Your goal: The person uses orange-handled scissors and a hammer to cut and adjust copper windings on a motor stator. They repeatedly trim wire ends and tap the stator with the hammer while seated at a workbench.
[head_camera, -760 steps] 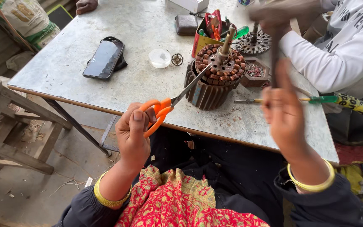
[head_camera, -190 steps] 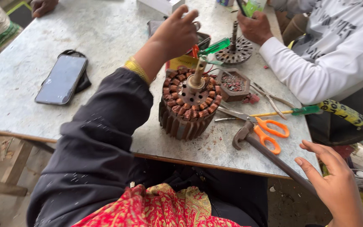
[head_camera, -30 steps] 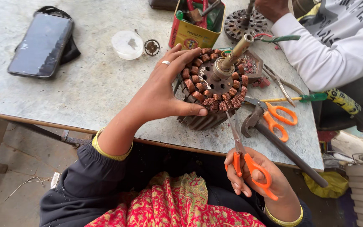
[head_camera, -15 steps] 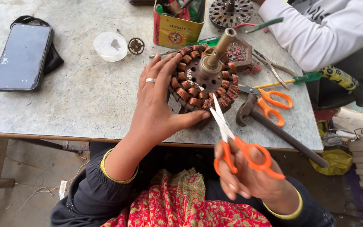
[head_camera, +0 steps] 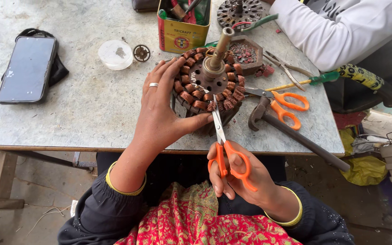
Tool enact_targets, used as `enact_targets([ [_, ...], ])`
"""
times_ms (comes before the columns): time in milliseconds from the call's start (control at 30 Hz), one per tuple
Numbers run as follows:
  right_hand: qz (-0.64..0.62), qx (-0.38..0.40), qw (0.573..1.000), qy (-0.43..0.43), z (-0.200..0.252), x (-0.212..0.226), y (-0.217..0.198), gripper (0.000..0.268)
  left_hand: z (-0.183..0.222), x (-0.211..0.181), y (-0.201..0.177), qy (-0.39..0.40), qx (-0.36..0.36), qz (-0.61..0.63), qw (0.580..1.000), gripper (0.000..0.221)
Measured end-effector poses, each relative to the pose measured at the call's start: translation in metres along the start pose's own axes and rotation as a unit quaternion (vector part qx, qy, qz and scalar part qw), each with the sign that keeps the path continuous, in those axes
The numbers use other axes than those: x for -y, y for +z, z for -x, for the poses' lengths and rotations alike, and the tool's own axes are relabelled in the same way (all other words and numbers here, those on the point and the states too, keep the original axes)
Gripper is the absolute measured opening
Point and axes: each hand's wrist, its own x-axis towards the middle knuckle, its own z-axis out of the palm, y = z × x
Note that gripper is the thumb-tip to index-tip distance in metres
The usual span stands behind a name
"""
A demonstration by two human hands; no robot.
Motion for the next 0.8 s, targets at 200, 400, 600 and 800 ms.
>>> enact_targets([
  [200,-0.053,0.037,0.997,0.04,0.011,-0.004,-0.008,0.052,0.0,-0.001,0.0,-0.004,0.001,-0.004,1.0,0.113],
  [400,0.115,0.042,0.992,-0.008,0.028,-0.009,-0.026,0.048,0.001,0.0,0.0,-0.012,0.015,-0.002,1.0,0.112],
  [600,0.09,-0.004,0.996,0.006,0.044,0.01,-0.049,0.059,0.001,-0.002,0.0,-0.017,0.019,0.004,1.0,0.11],
  [800,0.089,-0.01,0.996,0.015,0.041,0.024,-0.057,0.061,0.0,-0.003,-0.001,-0.02,0.025,-0.001,0.999,0.11],
])
